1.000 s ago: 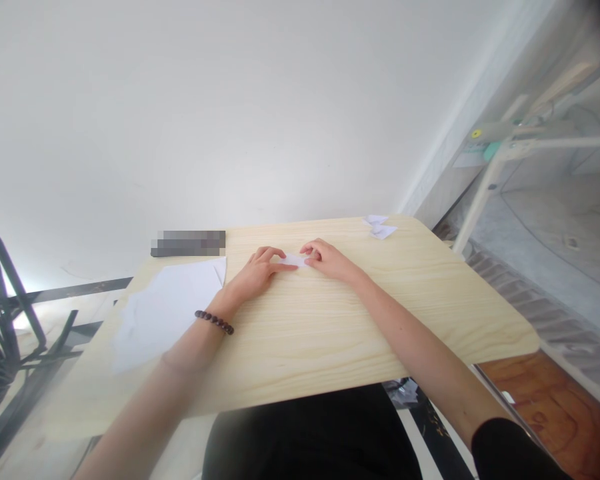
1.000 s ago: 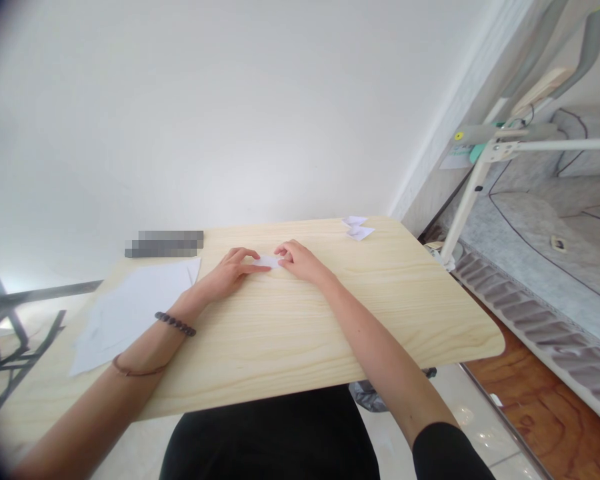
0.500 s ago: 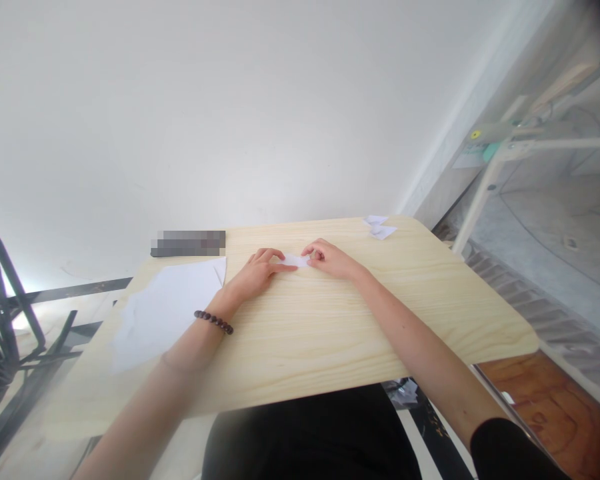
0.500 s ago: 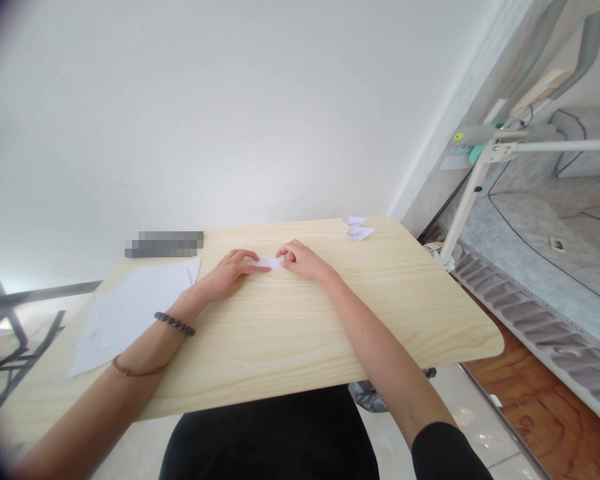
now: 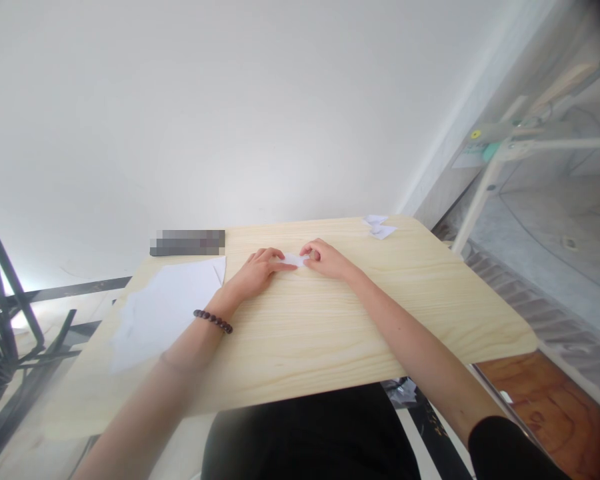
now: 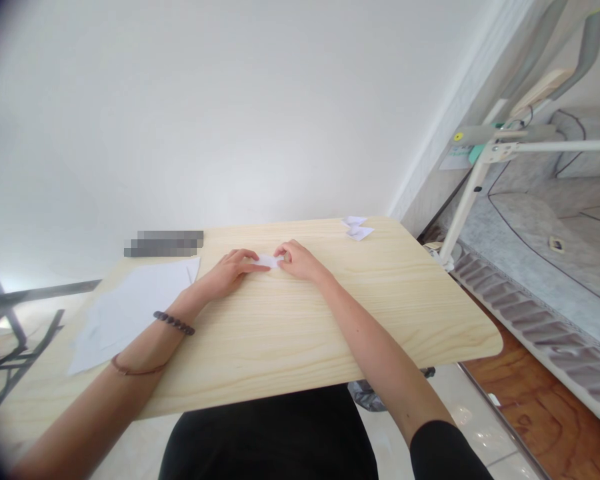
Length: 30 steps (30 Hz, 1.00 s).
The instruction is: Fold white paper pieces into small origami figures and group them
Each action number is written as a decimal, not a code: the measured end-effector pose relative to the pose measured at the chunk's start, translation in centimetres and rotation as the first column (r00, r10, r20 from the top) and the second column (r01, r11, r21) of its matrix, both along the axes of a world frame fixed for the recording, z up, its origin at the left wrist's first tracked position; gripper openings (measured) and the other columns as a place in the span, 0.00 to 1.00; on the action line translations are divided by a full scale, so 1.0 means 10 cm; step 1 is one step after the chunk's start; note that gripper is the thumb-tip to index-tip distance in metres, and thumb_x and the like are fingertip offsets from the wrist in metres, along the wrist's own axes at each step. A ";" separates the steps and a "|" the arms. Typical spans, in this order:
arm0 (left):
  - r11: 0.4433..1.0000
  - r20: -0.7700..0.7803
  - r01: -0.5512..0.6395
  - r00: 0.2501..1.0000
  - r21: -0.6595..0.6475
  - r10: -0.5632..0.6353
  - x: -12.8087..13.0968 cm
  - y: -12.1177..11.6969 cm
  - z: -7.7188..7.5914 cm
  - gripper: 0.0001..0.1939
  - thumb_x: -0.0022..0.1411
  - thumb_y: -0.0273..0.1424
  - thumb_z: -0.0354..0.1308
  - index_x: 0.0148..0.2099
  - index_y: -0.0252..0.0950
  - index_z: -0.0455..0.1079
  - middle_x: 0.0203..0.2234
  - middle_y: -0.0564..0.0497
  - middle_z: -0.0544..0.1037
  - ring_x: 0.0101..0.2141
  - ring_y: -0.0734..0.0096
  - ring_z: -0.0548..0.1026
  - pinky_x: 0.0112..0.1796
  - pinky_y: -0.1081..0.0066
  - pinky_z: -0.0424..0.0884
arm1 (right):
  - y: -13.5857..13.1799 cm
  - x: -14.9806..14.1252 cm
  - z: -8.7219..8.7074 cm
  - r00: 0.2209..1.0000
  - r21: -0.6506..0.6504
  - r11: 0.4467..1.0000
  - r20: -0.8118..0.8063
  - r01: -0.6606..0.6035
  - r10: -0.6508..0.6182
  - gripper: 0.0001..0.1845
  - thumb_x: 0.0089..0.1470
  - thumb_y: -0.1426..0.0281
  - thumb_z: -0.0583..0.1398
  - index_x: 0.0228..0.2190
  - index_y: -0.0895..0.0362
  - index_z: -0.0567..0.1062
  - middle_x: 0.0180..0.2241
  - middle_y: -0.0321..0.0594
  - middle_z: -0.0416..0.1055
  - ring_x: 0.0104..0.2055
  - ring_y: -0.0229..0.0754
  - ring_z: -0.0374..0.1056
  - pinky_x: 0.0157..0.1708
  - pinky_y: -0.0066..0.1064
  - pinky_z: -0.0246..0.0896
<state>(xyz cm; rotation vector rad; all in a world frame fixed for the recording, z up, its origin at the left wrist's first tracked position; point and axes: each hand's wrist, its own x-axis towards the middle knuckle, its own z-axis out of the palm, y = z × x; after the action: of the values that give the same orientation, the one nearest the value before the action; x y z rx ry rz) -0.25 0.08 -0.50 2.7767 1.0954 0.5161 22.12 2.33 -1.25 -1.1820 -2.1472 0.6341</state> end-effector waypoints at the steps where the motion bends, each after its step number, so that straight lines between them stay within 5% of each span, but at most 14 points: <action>1: 1.000 0.001 0.000 1.000 -0.001 0.000 0.00 0.00 0.00 0.26 0.56 0.18 0.42 0.49 0.52 0.64 0.45 0.51 0.63 0.45 0.66 0.61 0.46 0.61 0.58 | 0.00 -0.01 0.00 1.000 0.008 1.000 0.006 -0.002 0.002 0.11 0.44 0.73 0.56 0.33 0.57 0.70 0.31 0.35 0.61 0.26 0.30 0.56 0.31 0.25 0.54; 12: 1.000 0.013 0.005 1.000 0.005 -0.005 0.01 0.00 0.01 0.25 0.56 0.19 0.43 0.49 0.51 0.64 0.44 0.51 0.63 0.44 0.66 0.62 0.46 0.61 0.58 | -0.03 -0.07 0.00 0.997 -0.040 0.997 0.039 0.069 -0.067 0.12 0.41 0.71 0.59 0.33 0.54 0.69 0.37 0.37 0.55 0.26 0.30 0.56 0.32 0.27 0.57; 22: 1.000 -0.003 -0.004 1.000 0.022 0.004 0.00 0.02 -0.02 0.25 0.56 0.18 0.43 0.48 0.52 0.65 0.44 0.51 0.64 0.45 0.66 0.62 0.45 0.60 0.59 | -0.01 0.05 0.18 0.994 -0.227 0.968 -0.003 -0.107 0.109 0.16 0.41 0.80 0.52 0.34 0.55 0.68 0.36 0.37 0.54 0.26 0.28 0.57 0.27 0.23 0.56; 30: 1.000 0.059 0.021 0.998 -0.003 -0.020 0.03 -0.06 0.05 0.20 0.57 0.22 0.43 0.47 0.44 0.66 0.49 0.51 0.64 0.48 0.67 0.62 0.49 0.62 0.58 | -0.01 0.08 0.08 0.994 -0.101 0.989 -0.047 -0.106 0.101 0.13 0.43 0.80 0.51 0.31 0.58 0.70 0.34 0.37 0.60 0.28 0.30 0.59 0.31 0.25 0.56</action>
<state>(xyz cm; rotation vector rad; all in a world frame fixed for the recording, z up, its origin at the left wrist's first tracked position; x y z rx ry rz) 0.03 -0.47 0.04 2.7473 1.0534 0.5894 22.93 2.25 -0.40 -1.1058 -2.1738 0.8172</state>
